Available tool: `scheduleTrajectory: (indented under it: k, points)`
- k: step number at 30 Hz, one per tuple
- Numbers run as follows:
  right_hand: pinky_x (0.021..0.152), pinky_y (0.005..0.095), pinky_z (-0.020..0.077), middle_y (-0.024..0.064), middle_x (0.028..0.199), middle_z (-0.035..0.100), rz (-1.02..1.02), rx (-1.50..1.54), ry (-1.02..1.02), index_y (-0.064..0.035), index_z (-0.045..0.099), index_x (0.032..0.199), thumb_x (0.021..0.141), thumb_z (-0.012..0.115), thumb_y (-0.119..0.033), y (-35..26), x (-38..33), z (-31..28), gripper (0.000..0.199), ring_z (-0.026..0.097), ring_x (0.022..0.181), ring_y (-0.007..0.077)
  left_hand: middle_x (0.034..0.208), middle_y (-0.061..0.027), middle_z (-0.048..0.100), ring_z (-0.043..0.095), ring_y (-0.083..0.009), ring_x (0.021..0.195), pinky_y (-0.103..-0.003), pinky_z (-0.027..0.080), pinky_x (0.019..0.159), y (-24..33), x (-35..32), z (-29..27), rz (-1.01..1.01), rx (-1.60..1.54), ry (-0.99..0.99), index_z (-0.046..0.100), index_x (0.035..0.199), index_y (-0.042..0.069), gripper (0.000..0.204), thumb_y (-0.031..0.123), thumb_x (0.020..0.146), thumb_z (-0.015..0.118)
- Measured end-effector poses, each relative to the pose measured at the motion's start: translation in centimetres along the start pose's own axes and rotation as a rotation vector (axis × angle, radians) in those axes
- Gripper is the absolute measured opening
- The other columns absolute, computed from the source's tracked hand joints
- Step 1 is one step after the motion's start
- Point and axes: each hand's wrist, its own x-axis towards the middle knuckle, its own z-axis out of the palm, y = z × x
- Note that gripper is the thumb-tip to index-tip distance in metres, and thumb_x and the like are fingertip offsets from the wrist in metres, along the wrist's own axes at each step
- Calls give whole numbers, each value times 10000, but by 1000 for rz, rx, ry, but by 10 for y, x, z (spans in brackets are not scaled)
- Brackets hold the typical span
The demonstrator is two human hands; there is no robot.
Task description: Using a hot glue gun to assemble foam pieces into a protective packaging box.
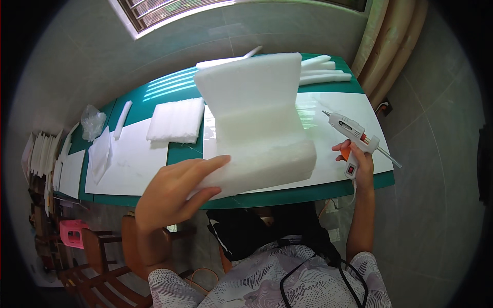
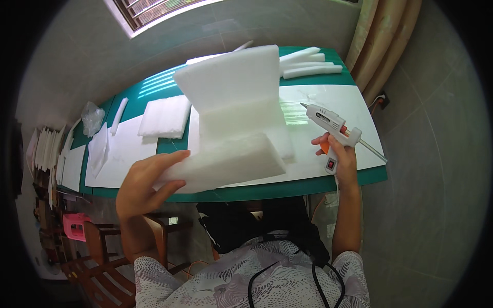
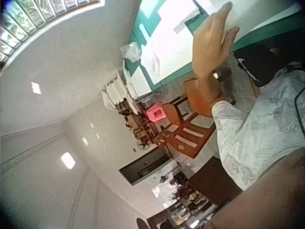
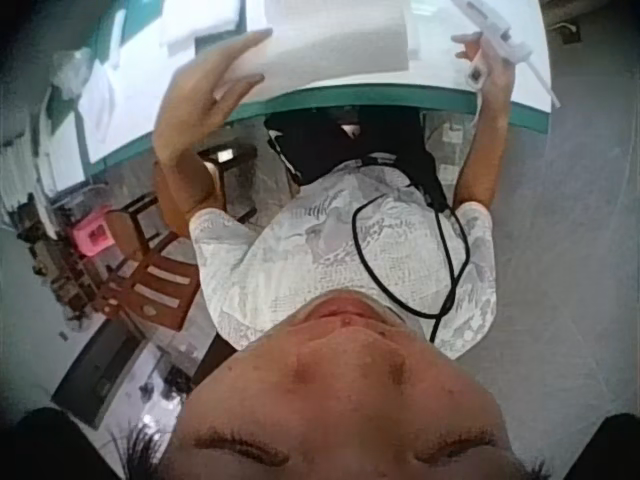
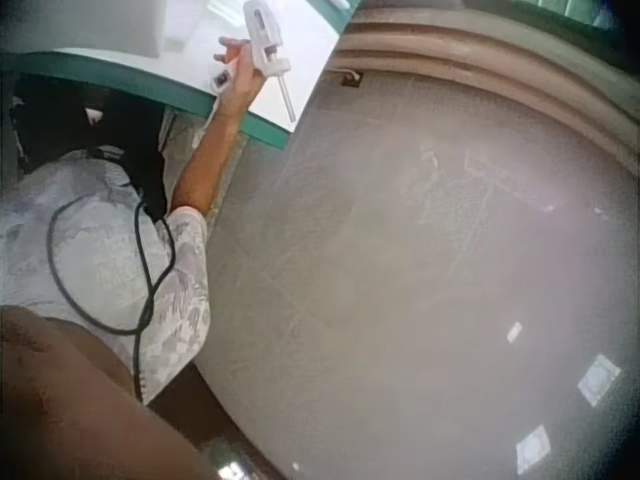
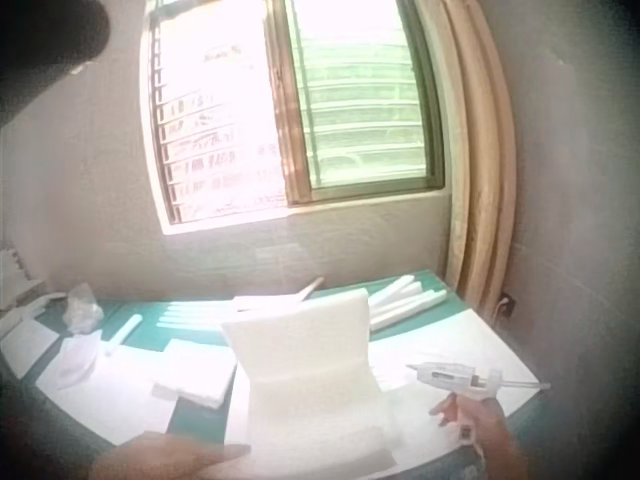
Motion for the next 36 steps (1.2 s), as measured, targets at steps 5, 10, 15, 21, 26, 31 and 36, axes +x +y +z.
scheduleTrajectory:
  k: [5, 10, 15, 21, 26, 31, 36]
  points:
    - [761, 352, 540, 75, 918, 627, 32, 9, -42, -30, 624, 973, 935, 526, -289, 0, 4, -4, 279, 664, 964, 247, 954, -180, 671, 653, -335, 796, -388, 512, 678, 8, 31, 28, 56, 75, -83, 556, 1274, 24, 480, 111, 823, 696]
    - [777, 380, 548, 93, 947, 632, 18, 8, -85, -22, 622, 986, 934, 536, -293, -1, 6, -1, 289, 655, 972, 245, 936, -171, 664, 649, -323, 788, -392, 513, 671, 18, 49, 42, 73, 145, -84, 549, 1283, 38, 478, 114, 831, 685]
    - [939, 320, 443, 111, 1112, 619, 174, 44, -35, 36, 524, 1249, 941, 551, -292, 21, 10, -5, 450, 576, 1065, 195, 945, -154, 659, 648, -312, 783, -392, 514, 658, 28, 59, 54, 49, 228, -77, 553, 1279, 40, 491, 112, 816, 698]
    - [983, 319, 398, 131, 1225, 573, 294, 15, -173, 52, 461, 1331, 946, 547, -272, 37, 17, -6, 510, 538, 1132, 198, 983, -76, 640, 650, -207, 858, -317, 512, 698, 26, 47, 60, 106, 600, -28, 565, 1274, 75, 430, 127, 855, 647]
    - [988, 330, 401, 126, 1242, 567, 277, 30, -199, 41, 458, 1338, 945, 539, -258, 47, 13, -10, 500, 537, 1143, 202, 1264, -138, 558, 539, -294, 1187, -467, 434, 993, 43, 15, 68, 10, 799, 192, 484, 1361, 165, 664, 316, 782, 772]
    - [983, 337, 408, 121, 1239, 569, 295, -5, -168, 36, 466, 1328, 935, 546, -261, 49, 11, -14, 500, 538, 1143, 203, 1467, -216, 328, 373, -380, 1334, -503, 354, 1085, -2, -42, 104, -215, 310, 576, 144, 1487, 165, 1231, 448, 551, 892]
    - [967, 329, 413, 124, 1224, 574, 264, -11, -156, 31, 476, 1314, 911, 564, -242, 51, 11, -14, 495, 545, 1124, 204, 1404, -210, 438, 436, -304, 1290, -423, 376, 1064, -44, -60, 146, -498, -337, 447, 254, 1447, 3, 1083, 240, 622, 913]
